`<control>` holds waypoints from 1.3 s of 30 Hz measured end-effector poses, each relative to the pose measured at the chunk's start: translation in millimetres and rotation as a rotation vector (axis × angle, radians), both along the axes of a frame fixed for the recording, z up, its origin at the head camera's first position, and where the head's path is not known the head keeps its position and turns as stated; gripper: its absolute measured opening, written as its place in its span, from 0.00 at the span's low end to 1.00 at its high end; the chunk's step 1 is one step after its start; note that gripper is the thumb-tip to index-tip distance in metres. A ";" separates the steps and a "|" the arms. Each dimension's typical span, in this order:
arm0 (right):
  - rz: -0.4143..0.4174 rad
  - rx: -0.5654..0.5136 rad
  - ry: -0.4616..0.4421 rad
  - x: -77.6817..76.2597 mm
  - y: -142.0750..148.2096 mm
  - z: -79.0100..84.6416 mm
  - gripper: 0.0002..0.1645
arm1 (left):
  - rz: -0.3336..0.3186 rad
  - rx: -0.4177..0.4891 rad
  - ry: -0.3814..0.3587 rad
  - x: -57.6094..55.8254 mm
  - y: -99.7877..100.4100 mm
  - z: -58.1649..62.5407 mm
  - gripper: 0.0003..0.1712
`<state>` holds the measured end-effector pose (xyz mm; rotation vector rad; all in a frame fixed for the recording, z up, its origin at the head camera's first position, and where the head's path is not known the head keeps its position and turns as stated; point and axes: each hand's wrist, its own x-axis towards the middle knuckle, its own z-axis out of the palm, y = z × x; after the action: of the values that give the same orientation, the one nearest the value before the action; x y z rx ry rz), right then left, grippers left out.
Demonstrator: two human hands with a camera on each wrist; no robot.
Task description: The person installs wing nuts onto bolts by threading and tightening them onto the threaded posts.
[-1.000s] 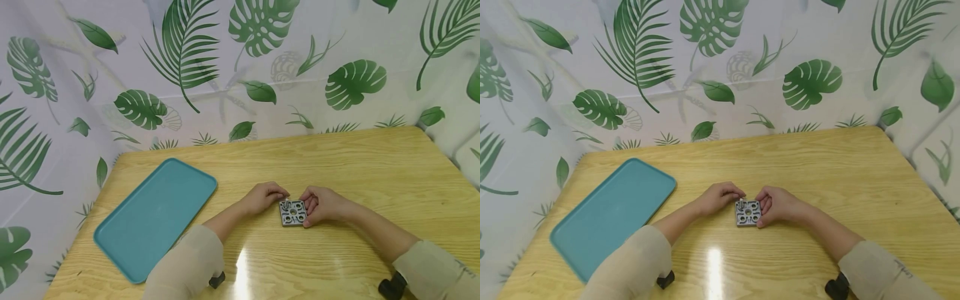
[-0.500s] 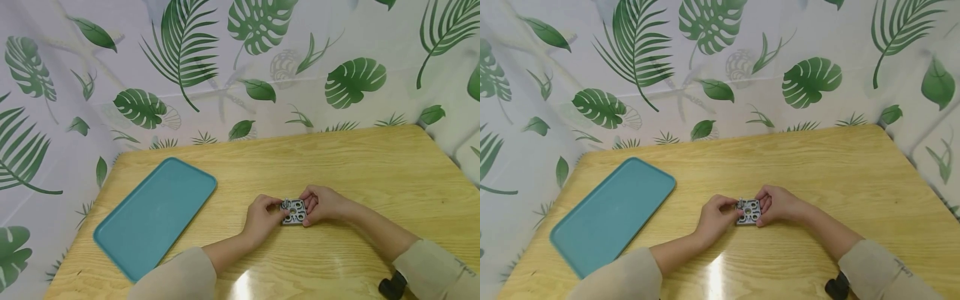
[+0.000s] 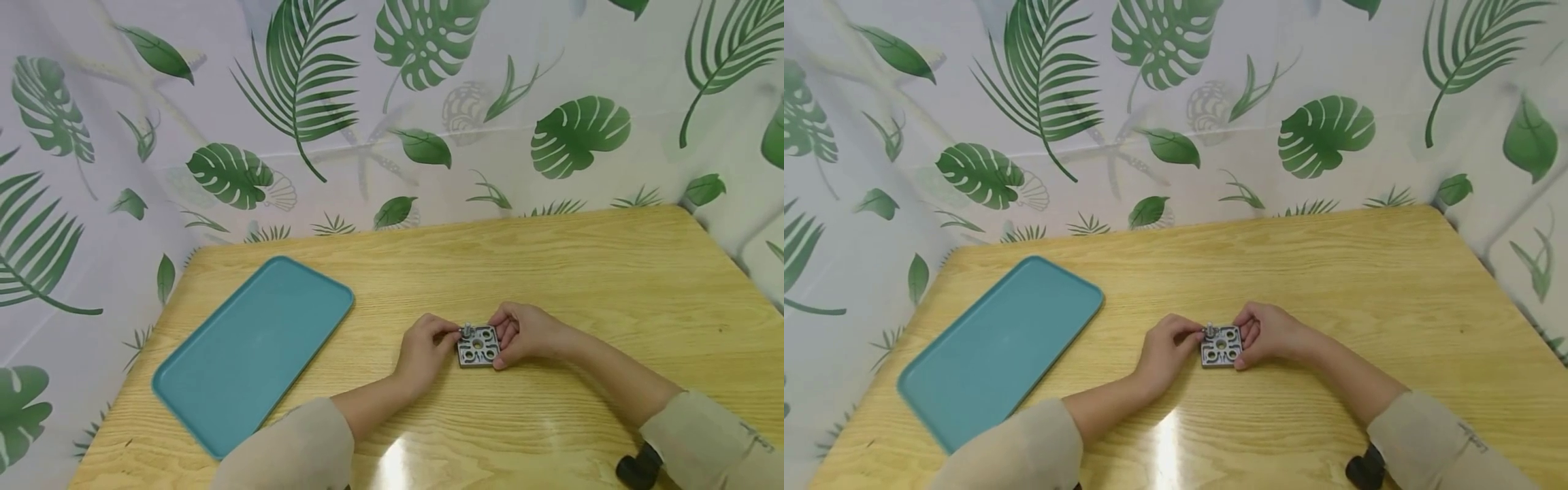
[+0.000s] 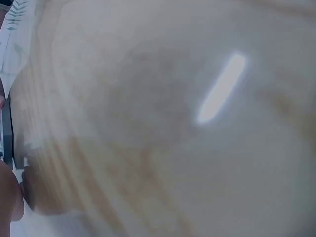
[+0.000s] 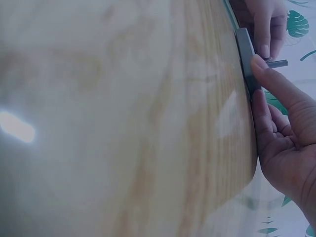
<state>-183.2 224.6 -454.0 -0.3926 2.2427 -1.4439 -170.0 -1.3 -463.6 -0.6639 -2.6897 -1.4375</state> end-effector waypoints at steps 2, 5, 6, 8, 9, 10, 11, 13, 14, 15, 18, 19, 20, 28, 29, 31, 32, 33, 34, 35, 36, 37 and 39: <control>-0.002 -0.003 -0.006 0.4 0.1 1.3 0.38 | -0.043 -0.045 -0.047 -7.9 0.2 4.4 0.08; -0.003 0.003 -0.010 0.6 0.3 2.7 0.38 | -0.147 -0.115 -0.099 -23.5 1.1 10.4 0.10; -0.003 0.009 -0.010 0.5 0.4 3.1 0.38 | -0.186 -0.137 -0.105 -28.7 1.2 12.0 0.10; 0.004 0.010 -0.007 -0.1 0.5 3.7 0.38 | -0.252 -0.164 -0.136 -37.8 1.4 14.2 0.10; 0.007 0.010 -0.009 -0.4 0.5 3.7 0.38 | -0.277 -0.172 -0.159 -41.1 1.3 15.1 0.10; 0.012 0.007 -0.008 -0.6 0.5 3.3 0.38 | -0.295 -0.181 -0.177 -43.6 1.2 15.4 0.10; 0.015 0.007 -0.008 -0.8 0.4 3.0 0.39 | -0.306 -0.186 -0.194 -45.3 0.9 15.5 0.10; 0.018 0.007 -0.009 -1.2 0.4 2.6 0.39 | -0.318 -0.193 -0.208 -47.2 0.8 15.2 0.10; 0.017 0.009 -0.011 -1.3 0.5 2.4 0.39 | -0.320 -0.191 -0.209 -47.3 0.9 15.5 0.10; 0.016 0.011 -0.010 -1.3 0.6 2.7 0.39 | -0.321 -0.188 -0.205 -47.0 0.8 16.0 0.10; 0.008 0.011 -0.017 -1.1 1.0 3.3 0.39 | -0.292 -0.158 -0.194 -44.1 -0.1 15.9 0.11; 0.007 0.007 -0.018 -0.9 1.1 3.5 0.39 | -0.273 -0.143 -0.192 -42.5 -0.8 15.2 0.11; 0.007 0.001 -0.018 -0.7 1.1 3.6 0.39 | -0.249 -0.127 -0.191 -40.0 -1.8 14.6 0.10; -0.010 -0.010 -0.016 0.7 0.9 1.9 0.39 | -0.024 -0.012 -0.182 0.8 -8.3 11.6 0.19; -0.011 -0.008 -0.013 0.5 1.2 1.4 0.39 | -0.004 -0.003 -0.183 5.1 -7.2 11.0 0.20; -0.009 -0.005 -0.007 -0.1 1.8 0.5 0.39 | 0.022 0.005 -0.186 11.3 -4.2 11.2 0.19; -0.008 -0.001 -0.004 -0.3 2.0 0.2 0.39 | 0.032 0.008 -0.171 13.0 -2.5 11.1 0.18; -0.007 0.003 -0.001 -0.5 2.3 -0.2 0.39 | 0.036 0.014 -0.158 14.1 -1.0 10.6 0.17; -0.005 0.005 0.002 -0.6 2.4 -0.5 0.39 | 0.040 0.016 -0.147 14.7 0.4 10.3 0.17; -0.003 0.004 0.006 -0.5 2.3 -0.7 0.39 | 0.039 0.019 -0.134 15.0 1.5 10.1 0.17; -0.001 0.004 0.009 -0.3 2.0 -0.7 0.38 | 0.037 0.026 -0.121 15.0 2.5 10.2 0.16; 0.000 0.002 0.010 -0.1 1.7 -0.8 0.38 | 0.032 0.032 -0.107 14.8 3.1 9.6 0.16; 0.002 -0.001 0.013 0.1 1.5 -1.1 0.38 | 0.025 0.036 -0.083 13.6 3.9 8.7 0.14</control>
<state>-183.0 226.1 -455.1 -0.4047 2.2512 -1.4453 -156.3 2.6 -454.9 -0.5794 -2.7156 -1.5364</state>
